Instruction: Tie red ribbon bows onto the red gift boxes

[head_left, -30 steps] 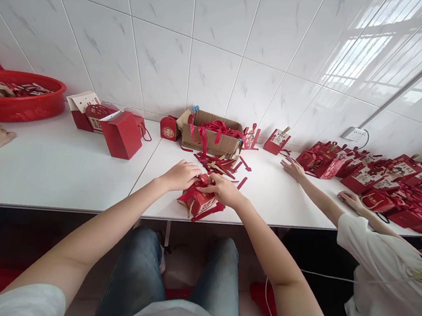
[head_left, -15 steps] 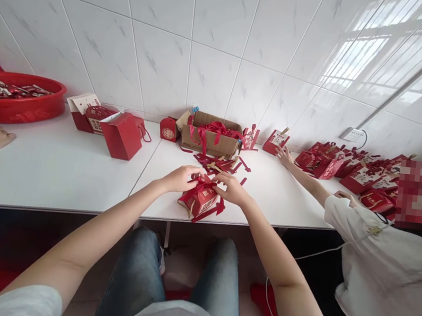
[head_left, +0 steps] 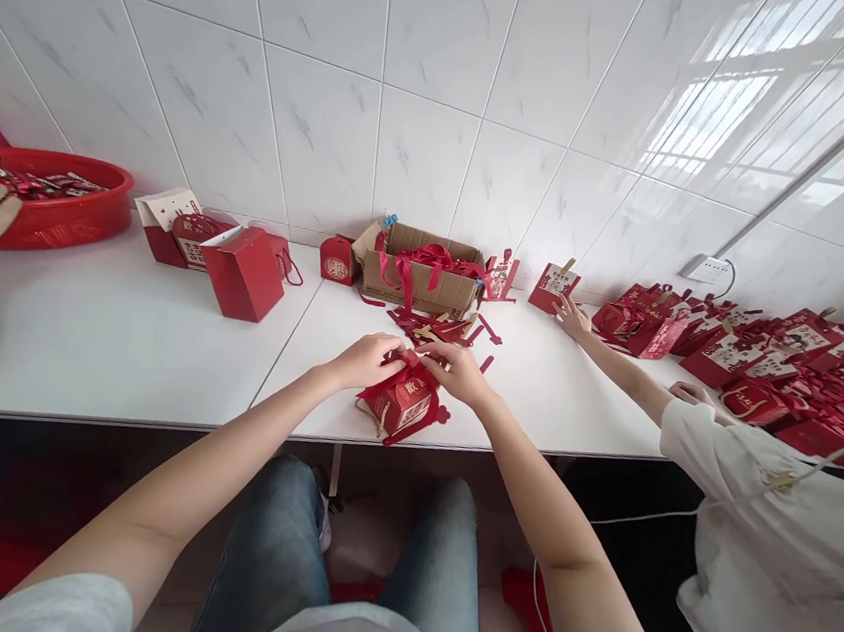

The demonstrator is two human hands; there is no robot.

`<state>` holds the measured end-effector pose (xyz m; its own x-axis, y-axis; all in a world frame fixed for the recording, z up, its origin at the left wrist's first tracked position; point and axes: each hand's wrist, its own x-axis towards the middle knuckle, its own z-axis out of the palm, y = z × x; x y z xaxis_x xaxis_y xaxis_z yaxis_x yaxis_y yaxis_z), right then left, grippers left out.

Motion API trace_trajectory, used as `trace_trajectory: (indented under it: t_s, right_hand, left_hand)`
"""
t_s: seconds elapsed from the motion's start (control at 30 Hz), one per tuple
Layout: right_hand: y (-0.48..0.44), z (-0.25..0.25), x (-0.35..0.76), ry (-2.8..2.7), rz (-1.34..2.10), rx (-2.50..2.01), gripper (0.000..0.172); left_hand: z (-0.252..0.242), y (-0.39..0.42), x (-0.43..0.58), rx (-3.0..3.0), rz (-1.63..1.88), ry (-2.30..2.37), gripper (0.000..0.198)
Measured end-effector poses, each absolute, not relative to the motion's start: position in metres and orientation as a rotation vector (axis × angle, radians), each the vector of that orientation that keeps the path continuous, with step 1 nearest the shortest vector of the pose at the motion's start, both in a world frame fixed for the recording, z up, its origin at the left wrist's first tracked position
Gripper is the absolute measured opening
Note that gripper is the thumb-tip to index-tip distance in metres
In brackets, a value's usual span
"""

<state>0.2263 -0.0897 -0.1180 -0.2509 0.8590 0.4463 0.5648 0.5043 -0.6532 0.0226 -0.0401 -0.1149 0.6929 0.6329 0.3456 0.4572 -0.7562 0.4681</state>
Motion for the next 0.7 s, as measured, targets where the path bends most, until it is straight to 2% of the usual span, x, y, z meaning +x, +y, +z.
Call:
trace_trajectory:
  t_s: [0.2, 0.33, 0.5, 0.7]
  right_hand:
    - [-0.091, -0.12, 0.221, -1.843, 0.526, -1.231, 0.015]
    - [-0.099, -0.12, 0.221, -1.838, 0.611, -1.218, 0.024]
    - [-0.102, -0.121, 0.222, -1.795, 0.698, -1.262, 0.023]
    - [-0.1, -0.12, 0.224, -1.779, 0.882, -1.284, 0.03]
  left_hand:
    - [-0.116, -0.039, 0.023, 2.632, 0.713, 0.861, 0.014]
    - [-0.117, -0.04, 0.023, 2.638, 0.731, 0.87, 0.014]
    - [-0.118, -0.044, 0.023, 2.639, 0.762, 0.894, 0.013]
    - [-0.117, -0.048, 0.023, 2.677, 0.75, 0.9, 0.011]
